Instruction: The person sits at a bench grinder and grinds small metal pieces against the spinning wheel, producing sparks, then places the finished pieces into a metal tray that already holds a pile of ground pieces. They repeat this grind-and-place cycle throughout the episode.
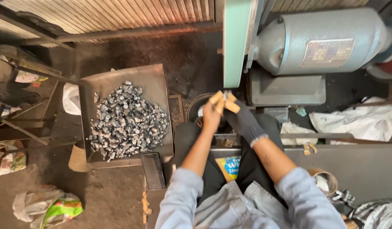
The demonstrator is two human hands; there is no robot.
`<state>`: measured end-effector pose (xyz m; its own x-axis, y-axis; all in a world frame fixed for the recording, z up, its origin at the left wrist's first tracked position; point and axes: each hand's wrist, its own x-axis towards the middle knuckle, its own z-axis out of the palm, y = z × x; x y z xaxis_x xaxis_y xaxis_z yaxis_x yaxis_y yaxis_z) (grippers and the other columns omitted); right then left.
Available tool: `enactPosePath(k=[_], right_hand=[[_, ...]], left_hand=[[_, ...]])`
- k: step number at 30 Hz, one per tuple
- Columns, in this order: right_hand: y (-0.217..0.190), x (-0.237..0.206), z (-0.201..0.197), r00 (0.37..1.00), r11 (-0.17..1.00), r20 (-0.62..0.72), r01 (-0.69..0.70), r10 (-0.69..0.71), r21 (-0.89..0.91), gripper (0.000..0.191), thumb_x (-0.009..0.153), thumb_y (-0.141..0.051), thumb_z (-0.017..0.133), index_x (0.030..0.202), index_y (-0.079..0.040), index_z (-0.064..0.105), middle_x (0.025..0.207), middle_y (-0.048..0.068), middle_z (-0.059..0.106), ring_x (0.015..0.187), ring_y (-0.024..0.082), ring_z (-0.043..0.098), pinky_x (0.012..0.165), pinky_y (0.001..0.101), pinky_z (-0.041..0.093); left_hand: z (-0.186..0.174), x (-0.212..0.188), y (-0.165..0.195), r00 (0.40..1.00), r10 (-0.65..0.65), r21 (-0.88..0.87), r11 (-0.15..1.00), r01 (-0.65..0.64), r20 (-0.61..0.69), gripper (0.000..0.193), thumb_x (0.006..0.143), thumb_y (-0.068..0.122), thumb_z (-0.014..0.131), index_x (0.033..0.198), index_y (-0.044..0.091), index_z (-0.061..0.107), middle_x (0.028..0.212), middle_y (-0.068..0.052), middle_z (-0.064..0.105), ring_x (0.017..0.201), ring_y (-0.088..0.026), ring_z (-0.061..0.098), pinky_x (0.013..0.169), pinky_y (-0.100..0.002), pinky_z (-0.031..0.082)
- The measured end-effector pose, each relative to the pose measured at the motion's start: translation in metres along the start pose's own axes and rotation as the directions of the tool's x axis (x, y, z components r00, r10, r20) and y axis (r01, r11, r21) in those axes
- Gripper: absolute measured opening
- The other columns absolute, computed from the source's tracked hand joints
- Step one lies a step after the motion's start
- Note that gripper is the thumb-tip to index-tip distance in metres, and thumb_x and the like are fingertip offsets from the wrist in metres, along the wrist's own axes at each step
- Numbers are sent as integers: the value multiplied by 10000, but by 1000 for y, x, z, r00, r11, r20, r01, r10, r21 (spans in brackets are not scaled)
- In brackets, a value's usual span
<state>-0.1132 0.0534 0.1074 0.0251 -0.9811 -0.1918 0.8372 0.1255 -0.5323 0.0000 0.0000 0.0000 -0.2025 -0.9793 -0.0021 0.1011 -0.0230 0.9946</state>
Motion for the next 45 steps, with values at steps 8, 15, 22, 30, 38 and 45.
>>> enactPosePath(k=[8, 15, 22, 30, 38, 45], right_hand=[[23, 16, -29, 990, 716, 96, 138, -99, -684, 696, 991, -293, 624, 1564, 4, 362, 1399, 90, 560, 1249, 138, 526, 1061, 288, 430], [-1, -31, -22, 956, 489, -262, -169, -129, -856, 457, 944, -282, 714, 1272, 35, 693, 1052, 67, 749, 942, 113, 649, 828, 279, 526], [-29, 4, 12, 908, 438, -303, -156, -290, -885, 369, 949, -307, 701, 1200, -38, 732, 917, 48, 763, 770, 52, 644, 658, 213, 509], [-9, 21, 5, 857, 459, -444, -295, -260, -838, 448, 940, -354, 718, 1176, 27, 725, 971, 127, 745, 856, 168, 682, 750, 322, 530], [9, 1, -6, 835, 280, -231, -97, -500, -955, 448, 945, -359, 746, 1199, 10, 719, 1031, 122, 753, 939, 166, 693, 831, 309, 543], [-1, -9, -20, 845, 837, -534, -315, 33, -448, 349, 985, -310, 664, 1251, -93, 728, 907, 4, 677, 793, 141, 590, 671, 320, 439]], left_hand=[[-13, 14, 16, 981, -189, -453, 872, 186, 38, 335, 999, 163, 733, 1280, -17, 706, 1094, -87, 727, 938, -160, 672, 839, -309, 560], [-11, -41, 26, 950, -235, 390, 910, 141, 207, 265, 853, 126, 825, 1072, -10, 763, 837, -63, 769, 696, -128, 712, 641, -304, 572], [12, 23, 7, 949, -18, 91, 996, -12, 315, 188, 880, 70, 769, 1056, 7, 750, 897, -27, 779, 765, -89, 712, 674, -265, 584], [0, 27, -5, 895, -356, 161, 933, 322, 269, 156, 918, 127, 755, 989, -11, 743, 813, -53, 742, 692, -130, 680, 578, -305, 543], [12, -16, 18, 995, 25, 232, 971, -48, 101, 278, 905, 126, 749, 1159, 20, 706, 1053, -112, 732, 978, -228, 703, 844, -347, 564], [2, -24, 22, 858, -452, -469, 719, 513, 245, 376, 970, 153, 683, 1297, -23, 623, 1084, -116, 735, 916, -204, 708, 772, -336, 569]])
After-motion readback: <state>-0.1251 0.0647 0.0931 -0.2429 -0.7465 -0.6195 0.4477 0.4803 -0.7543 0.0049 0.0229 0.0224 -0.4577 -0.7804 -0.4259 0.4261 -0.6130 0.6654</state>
